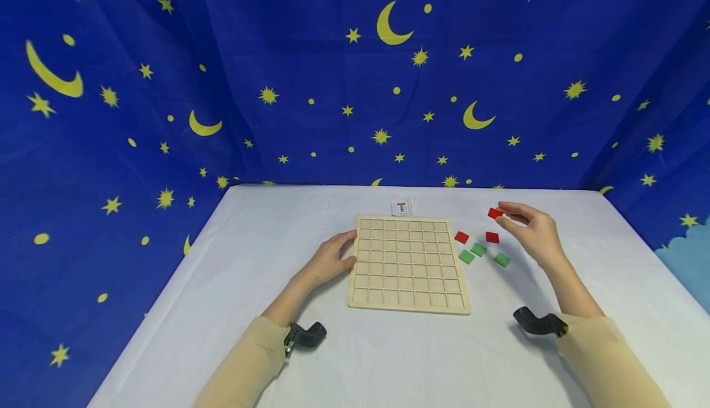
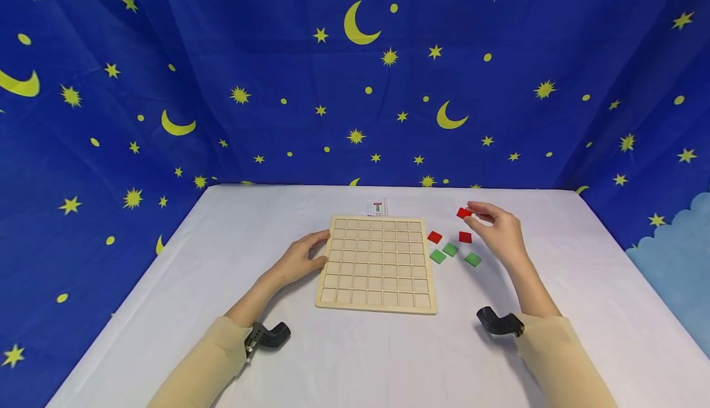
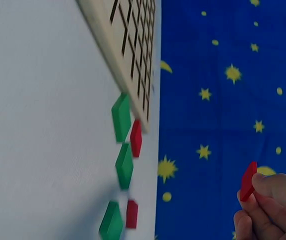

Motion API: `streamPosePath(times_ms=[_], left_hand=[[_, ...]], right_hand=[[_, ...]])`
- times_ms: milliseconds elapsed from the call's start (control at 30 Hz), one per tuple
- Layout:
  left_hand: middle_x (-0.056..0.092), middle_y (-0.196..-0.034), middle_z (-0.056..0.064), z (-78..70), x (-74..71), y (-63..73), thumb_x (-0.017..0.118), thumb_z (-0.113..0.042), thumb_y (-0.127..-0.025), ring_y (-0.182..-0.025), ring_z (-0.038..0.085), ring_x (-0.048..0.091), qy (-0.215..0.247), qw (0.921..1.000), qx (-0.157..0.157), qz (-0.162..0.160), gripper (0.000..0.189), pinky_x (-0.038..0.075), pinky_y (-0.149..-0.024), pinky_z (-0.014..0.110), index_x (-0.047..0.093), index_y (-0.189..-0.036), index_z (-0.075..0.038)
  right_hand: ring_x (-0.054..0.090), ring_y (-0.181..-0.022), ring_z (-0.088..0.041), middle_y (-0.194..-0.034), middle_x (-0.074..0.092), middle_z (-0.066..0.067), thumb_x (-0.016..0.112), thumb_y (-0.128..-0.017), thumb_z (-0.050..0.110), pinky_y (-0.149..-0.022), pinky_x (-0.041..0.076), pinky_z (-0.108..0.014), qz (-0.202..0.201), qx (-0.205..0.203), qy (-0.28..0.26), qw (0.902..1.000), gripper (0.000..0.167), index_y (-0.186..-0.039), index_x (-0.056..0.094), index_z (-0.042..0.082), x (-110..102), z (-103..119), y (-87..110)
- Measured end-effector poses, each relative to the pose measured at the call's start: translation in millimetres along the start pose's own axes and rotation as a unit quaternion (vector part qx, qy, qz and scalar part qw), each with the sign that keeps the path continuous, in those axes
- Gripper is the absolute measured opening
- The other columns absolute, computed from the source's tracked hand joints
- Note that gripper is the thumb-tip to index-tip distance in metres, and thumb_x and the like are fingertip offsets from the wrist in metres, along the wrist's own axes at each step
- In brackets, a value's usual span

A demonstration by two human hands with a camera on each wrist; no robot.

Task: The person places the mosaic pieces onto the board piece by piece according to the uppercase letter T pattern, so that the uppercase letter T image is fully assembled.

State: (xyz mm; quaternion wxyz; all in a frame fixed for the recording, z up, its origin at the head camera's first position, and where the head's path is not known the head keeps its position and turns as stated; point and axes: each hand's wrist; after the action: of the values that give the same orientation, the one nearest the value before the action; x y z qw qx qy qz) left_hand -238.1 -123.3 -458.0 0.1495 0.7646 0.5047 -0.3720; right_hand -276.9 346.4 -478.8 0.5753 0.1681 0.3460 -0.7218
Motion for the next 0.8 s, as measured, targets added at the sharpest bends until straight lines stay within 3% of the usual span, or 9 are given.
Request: streamPosePath(times_ms=[100, 233, 333, 500, 800], left_hand=[[0.045, -0.139, 0.016, 1.2, 0.4, -0.7, 0.066, -0.011, -0.086, -0.131, 0.030, 0.038, 0.001, 1.0000, 0.005, -0.001, 0.061, 0.029, -0.110, 0.040, 0.040, -0.140, 0.001], [0.045, -0.139, 0.017, 2.7, 0.2, -1.5, 0.066, -0.012, -0.086, -0.131, 0.030, 0.038, -0.001, 0.9999, 0.012, -0.001, 0.061, 0.029, -0.110, 0.039, 0.040, -0.140, 0.002], [0.046, -0.139, 0.017, 3.4, 0.0, -1.7, 0.066, -0.011, -0.086, -0.131, 0.030, 0.039, -0.002, 0.9998, 0.017, -0.002, 0.061, 0.029, -0.110, 0.039, 0.041, -0.140, 0.002], [0.047, -0.137, 0.018, 2.8, -0.3, -1.3, 0.066, -0.010, -0.085, -0.130, 0.031, 0.040, -0.003, 0.9996, 0.027, -0.006, 0.060, 0.030, -0.110, 0.040, 0.041, -0.139, 0.003], [0.046, -0.138, 0.018, 0.4, -0.4, 0.5, 0.066, -0.009, -0.086, -0.130, 0.031, 0.039, -0.002, 0.9997, 0.024, -0.006, 0.060, 0.029, -0.110, 0.041, 0.041, -0.139, 0.004]], right_hand=[[0.051, -0.117, -0.031, -0.127, 0.058, -0.007, 0.065, -0.087, 0.041, -0.095, 0.046, -0.047, 0.024, -0.013, -0.027, 0.9993, 0.050, -0.130, 0.059, 0.017, -3, 34, 7.0], [0.051, -0.114, -0.038, -0.123, 0.059, -0.017, 0.067, -0.089, 0.032, -0.093, 0.045, -0.052, 0.040, -0.025, -0.051, 0.9976, 0.048, -0.127, 0.059, 0.004, -11, 99, 24.2], [0.053, -0.112, -0.036, -0.121, 0.060, -0.018, 0.066, -0.089, 0.028, -0.091, 0.047, -0.050, 0.043, -0.039, -0.046, 0.9972, 0.045, -0.125, 0.059, 0.002, -11, 126, 30.1], [0.055, -0.111, -0.036, -0.120, 0.061, -0.018, 0.067, -0.089, 0.020, -0.092, 0.045, -0.054, 0.057, -0.065, -0.049, 0.9951, 0.041, -0.124, 0.059, 0.000, -4, 143, 28.6], [0.057, -0.109, -0.036, -0.116, 0.063, -0.016, 0.068, -0.088, 0.022, -0.093, 0.044, -0.055, 0.082, -0.083, -0.085, 0.9896, 0.039, -0.123, 0.061, 0.004, 14, 160, 21.5]])
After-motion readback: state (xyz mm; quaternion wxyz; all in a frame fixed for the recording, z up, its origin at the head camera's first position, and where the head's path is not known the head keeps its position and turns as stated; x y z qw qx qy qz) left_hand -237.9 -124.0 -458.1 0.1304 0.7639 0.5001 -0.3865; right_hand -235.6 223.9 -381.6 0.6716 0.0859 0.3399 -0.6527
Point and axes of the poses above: each hand's wrist, its own y-axis away from the middle knuckle, its own x-axis out of the palm, z = x × y
